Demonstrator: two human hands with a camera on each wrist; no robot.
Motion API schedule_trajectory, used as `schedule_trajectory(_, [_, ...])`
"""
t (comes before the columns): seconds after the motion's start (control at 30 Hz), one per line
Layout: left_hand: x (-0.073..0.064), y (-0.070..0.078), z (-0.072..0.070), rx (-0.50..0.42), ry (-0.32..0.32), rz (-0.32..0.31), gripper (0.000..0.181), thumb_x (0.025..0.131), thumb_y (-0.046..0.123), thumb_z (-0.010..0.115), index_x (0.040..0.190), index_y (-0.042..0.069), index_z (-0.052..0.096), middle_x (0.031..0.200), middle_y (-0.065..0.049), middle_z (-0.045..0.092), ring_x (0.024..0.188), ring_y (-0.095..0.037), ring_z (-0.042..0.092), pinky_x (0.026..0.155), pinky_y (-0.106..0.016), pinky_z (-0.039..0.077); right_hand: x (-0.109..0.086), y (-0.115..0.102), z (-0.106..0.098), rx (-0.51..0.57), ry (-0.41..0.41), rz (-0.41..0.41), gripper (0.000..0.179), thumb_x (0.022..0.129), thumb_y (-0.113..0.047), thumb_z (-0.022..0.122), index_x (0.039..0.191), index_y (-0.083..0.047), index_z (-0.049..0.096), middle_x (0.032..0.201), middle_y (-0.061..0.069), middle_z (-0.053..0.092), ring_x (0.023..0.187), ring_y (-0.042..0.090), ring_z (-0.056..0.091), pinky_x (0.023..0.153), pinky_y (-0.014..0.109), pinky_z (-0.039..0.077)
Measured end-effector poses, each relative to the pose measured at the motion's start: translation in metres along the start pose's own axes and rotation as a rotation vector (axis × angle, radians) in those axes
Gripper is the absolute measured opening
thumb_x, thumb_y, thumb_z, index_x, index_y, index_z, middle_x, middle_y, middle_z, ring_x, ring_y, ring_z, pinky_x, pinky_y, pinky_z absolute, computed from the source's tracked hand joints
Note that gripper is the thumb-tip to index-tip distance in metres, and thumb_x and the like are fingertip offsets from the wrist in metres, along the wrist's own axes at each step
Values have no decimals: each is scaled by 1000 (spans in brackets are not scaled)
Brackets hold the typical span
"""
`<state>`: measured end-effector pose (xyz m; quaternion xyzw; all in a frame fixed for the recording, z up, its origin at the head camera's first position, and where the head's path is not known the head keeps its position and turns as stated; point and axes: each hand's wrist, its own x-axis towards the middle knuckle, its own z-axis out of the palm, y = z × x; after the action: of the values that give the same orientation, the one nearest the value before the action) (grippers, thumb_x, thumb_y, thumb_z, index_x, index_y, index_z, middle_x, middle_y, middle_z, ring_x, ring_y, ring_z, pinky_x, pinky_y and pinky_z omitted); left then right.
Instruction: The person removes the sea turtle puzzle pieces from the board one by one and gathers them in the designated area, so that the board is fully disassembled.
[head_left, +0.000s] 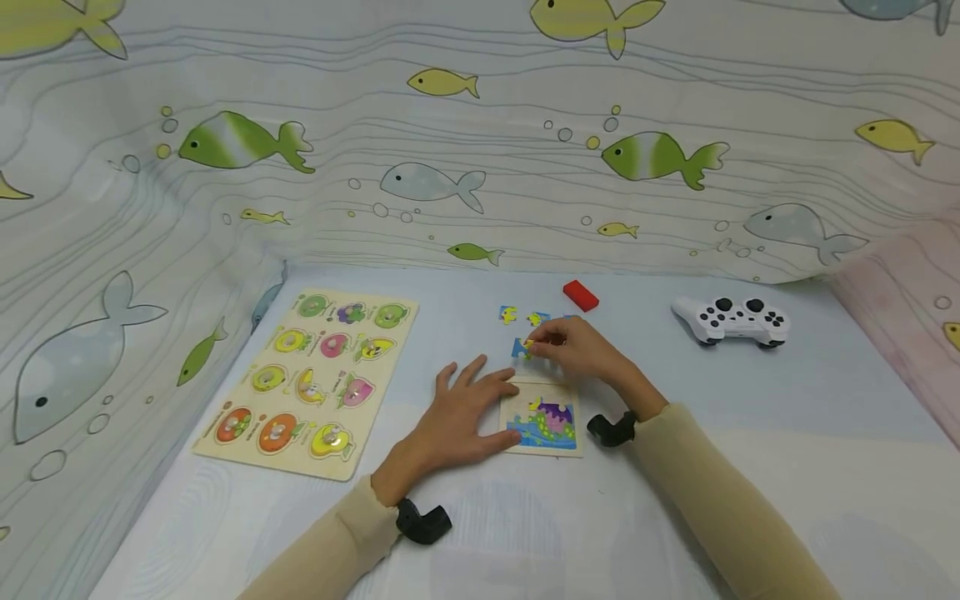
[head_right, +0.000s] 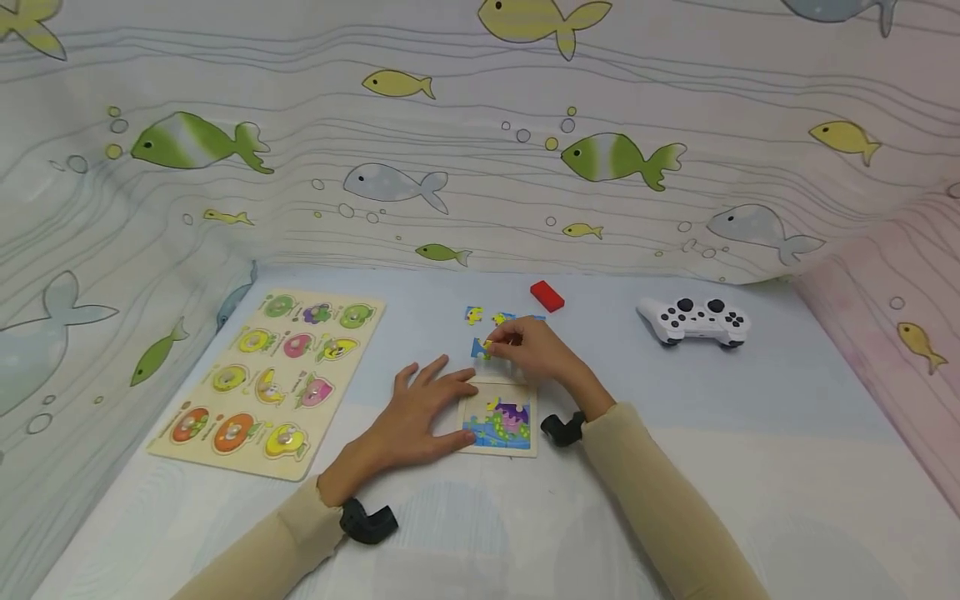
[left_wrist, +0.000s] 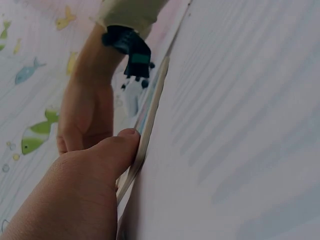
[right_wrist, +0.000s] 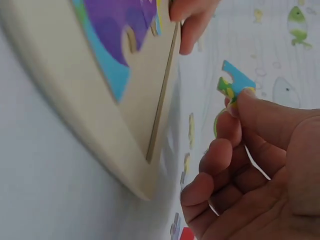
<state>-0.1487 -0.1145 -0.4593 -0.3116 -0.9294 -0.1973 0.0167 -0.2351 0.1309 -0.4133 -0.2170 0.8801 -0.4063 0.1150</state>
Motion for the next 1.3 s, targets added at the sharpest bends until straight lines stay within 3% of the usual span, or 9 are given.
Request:
schedule_trajectory(0.4, [0,2,3,-3,14,15,60,91,65,58,140,30,57,160,8,45,156,-35,24,118,-67,13,27,0,5,-52,-41,32,14,97,-17,69,103,-7,77,92,4,71,79,16,51,68,27,42])
schedule_trajectory(0.63, [0,1,2,2,14,14,59,91,64,59,140,30,57,160,7,45,156,-36,24,117,-67,13,36,-1,9,-102,-23,35,15,97,-17,68,105,-6,76,94,6,71,83,17,53,72,27,42])
schedule_trajectory(0.87, [0,1,2,5,28,31,59,91,63,60,139,29,57,160,6,45,155,-37,25,117,-68,13,42,-3,11,-134,-23,41,18,96,-18,69,110,-8,74,94,7,69,83,19,55,72,28,43])
schedule_trajectory(1.3, [-1,0,0,30,21,22,60,91,64,59,140,29,57,160,7,45,155,-36,26,117,-68,15,50,-8,19,-159,15,42,16,93,-14,68,106,-6,74,89,6,65,80,17,52,69,26,41])
